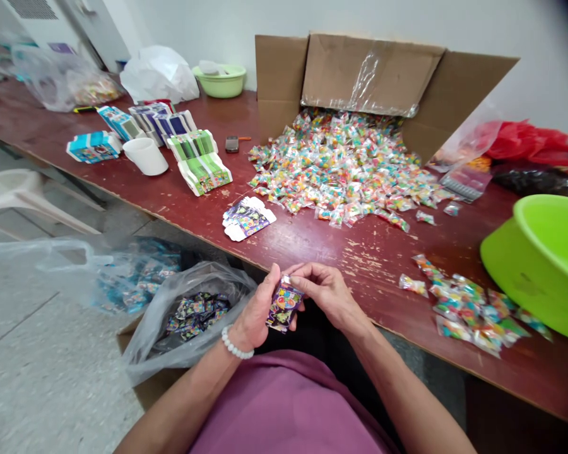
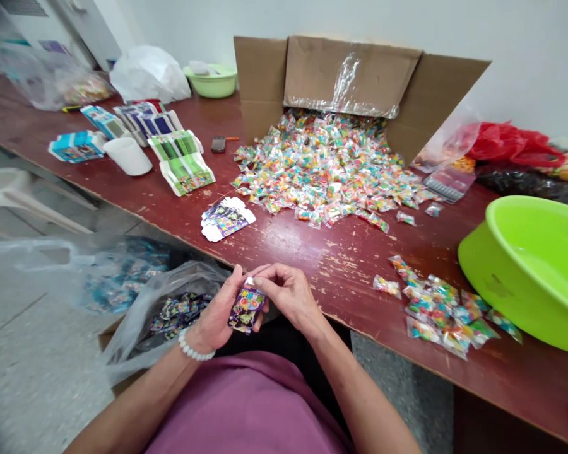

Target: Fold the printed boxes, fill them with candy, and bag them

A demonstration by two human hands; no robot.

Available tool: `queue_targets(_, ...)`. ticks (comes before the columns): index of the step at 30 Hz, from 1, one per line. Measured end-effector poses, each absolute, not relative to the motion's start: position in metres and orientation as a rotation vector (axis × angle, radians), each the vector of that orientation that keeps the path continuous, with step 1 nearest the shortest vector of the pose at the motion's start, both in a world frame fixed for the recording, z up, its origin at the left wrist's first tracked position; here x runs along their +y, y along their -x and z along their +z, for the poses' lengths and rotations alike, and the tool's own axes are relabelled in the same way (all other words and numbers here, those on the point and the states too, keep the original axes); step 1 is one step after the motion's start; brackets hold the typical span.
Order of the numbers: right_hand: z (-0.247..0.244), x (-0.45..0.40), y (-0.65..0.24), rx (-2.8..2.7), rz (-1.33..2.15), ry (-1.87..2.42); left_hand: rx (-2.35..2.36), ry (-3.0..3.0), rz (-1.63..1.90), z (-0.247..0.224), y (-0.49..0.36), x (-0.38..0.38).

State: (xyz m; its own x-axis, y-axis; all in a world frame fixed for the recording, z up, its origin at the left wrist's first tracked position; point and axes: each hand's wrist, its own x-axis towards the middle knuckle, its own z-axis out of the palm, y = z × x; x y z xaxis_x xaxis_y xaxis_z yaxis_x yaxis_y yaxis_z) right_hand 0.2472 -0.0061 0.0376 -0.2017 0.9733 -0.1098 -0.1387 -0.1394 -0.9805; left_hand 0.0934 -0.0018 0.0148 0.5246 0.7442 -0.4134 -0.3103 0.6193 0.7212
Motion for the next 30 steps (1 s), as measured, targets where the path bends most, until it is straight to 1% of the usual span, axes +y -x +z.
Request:
queue_targets(3,0.036,-0.01,-0.244,-1.21,1.459,1.127,0.823,-0.61,0.685,0.014,-0.092,0.0)
queue_targets(9,0.023,-0.028,-0.235,-1.498,0.96,1.196,0.803,-0.433,0.713,0.021,-0.092,0.005)
queue_targets(13,0.011,-0.031,-0.225,-1.569,0.751,1.179,0.786,-0.42,0.773,0.014,-0.092,0.003)
queue_targets(15,0.005,-0.028,-0.219,-1.539,0.765,1.177,0.789,-0.431,0.819,0.009,-0.091,0.0)
queue_targets(20,-0.005,-0.019,-0.211,-1.496,1.071,1.14,0.99,-0.517,0.83,0.006,-0.065,-0.01)
queue_targets(23,-0.006,-0.011,-0.225,-1.488,0.944,1.205,1.287,-0.842,0.925,0.003,-0.016,-0.01)
queue_targets(26,-0.012,0.0,-0.249,-1.39,0.785,1.32,1.658,-1.474,0.876,0.003,0.03,0.004)
queue_targets(28,-0.019,0.007,-0.262,-1.383,0.703,1.397,1.826,-1.83,0.822,0.006,0.04,0.023)
queue_targets(30,-0.027,0.011,-0.27,-1.431,0.62,1.474,1.868,-2.11,0.785,0.009,0.028,0.051)
